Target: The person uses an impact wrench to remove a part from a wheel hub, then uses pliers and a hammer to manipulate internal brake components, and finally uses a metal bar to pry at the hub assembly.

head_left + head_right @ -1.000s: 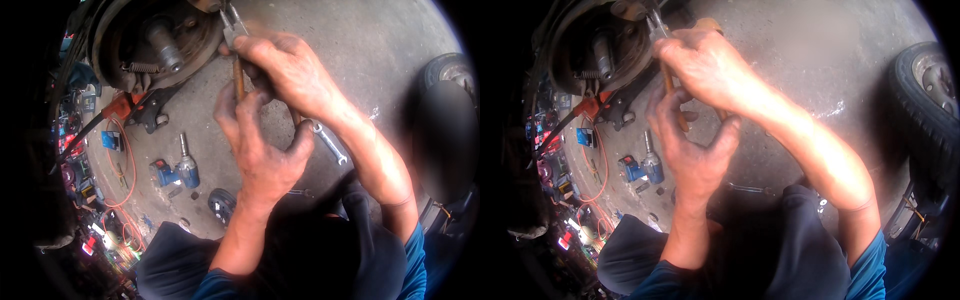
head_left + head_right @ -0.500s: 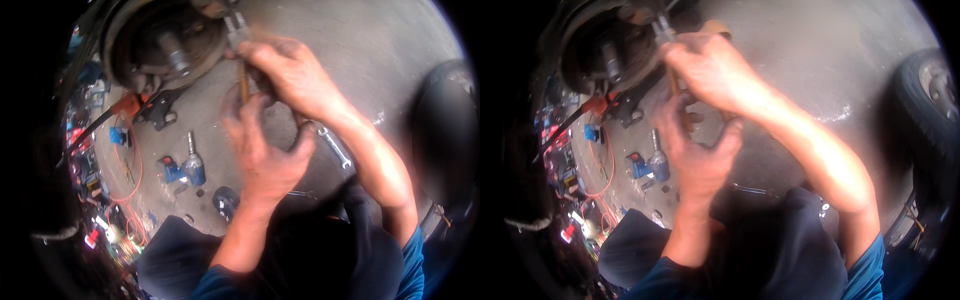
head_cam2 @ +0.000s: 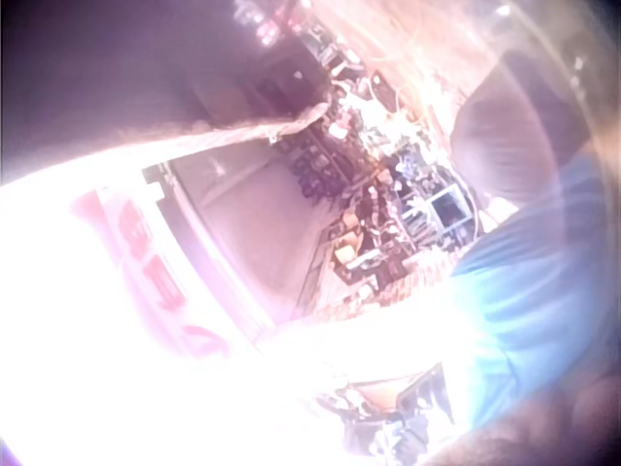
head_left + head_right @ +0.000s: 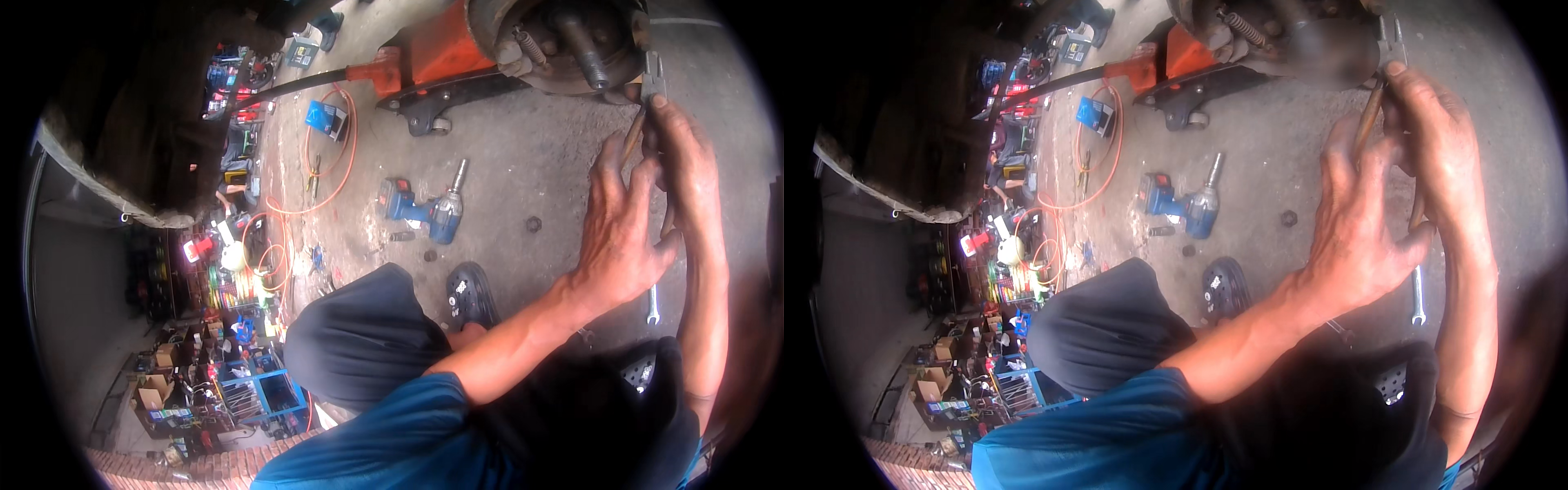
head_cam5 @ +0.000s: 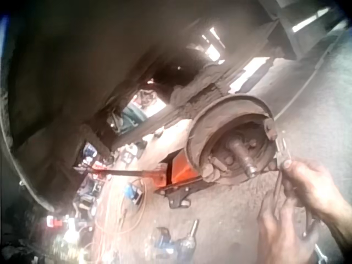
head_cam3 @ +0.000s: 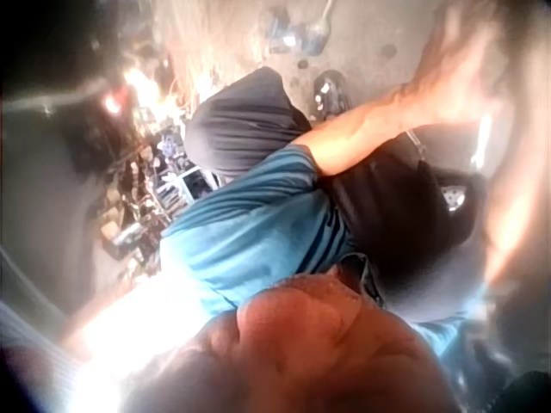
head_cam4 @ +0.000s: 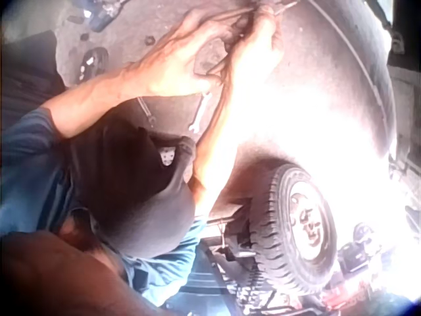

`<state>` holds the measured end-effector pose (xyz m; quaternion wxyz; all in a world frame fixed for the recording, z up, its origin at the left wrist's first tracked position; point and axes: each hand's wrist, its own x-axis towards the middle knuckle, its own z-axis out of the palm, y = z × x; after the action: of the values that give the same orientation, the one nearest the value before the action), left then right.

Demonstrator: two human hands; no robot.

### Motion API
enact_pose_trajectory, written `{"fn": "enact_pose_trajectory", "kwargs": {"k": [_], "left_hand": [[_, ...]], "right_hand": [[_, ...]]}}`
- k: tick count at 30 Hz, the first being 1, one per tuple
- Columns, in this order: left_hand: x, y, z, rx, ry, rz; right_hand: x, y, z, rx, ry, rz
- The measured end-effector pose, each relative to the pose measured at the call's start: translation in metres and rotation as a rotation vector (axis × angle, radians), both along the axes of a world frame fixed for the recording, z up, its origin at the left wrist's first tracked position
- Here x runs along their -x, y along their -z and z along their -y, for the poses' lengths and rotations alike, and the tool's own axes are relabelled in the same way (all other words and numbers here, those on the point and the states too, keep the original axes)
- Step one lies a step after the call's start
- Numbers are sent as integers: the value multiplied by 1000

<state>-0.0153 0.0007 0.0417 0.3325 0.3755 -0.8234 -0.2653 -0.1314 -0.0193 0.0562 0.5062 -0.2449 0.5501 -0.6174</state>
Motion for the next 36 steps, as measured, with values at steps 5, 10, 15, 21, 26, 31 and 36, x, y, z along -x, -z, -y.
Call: {"fn": "enact_pose_trajectory", "kwargs": {"k": [5,10,15,21,26,31,36], "left_hand": [[6,3,-1,-17,12,-45],[4,-13,0,8,44,-66],[6,-13,-6,32,-23,132],[-2,0,-2,-9,-18,59],[-8,-4,3,-12,4,67],[-6,-10,4,-9,36,55],[-12,-1,4,-137,74,-77]], "right_hand": [[9,2,-1,-3,-22,25],[14,-7,2,-76,20,199],[12,-13,-4,-148,65,78],[11,13,-3,115,-14,-21],[15,15,0,162,-87,-14],[16,15,1,251,-67,24],[10,28,3,304,-25,56]]}}
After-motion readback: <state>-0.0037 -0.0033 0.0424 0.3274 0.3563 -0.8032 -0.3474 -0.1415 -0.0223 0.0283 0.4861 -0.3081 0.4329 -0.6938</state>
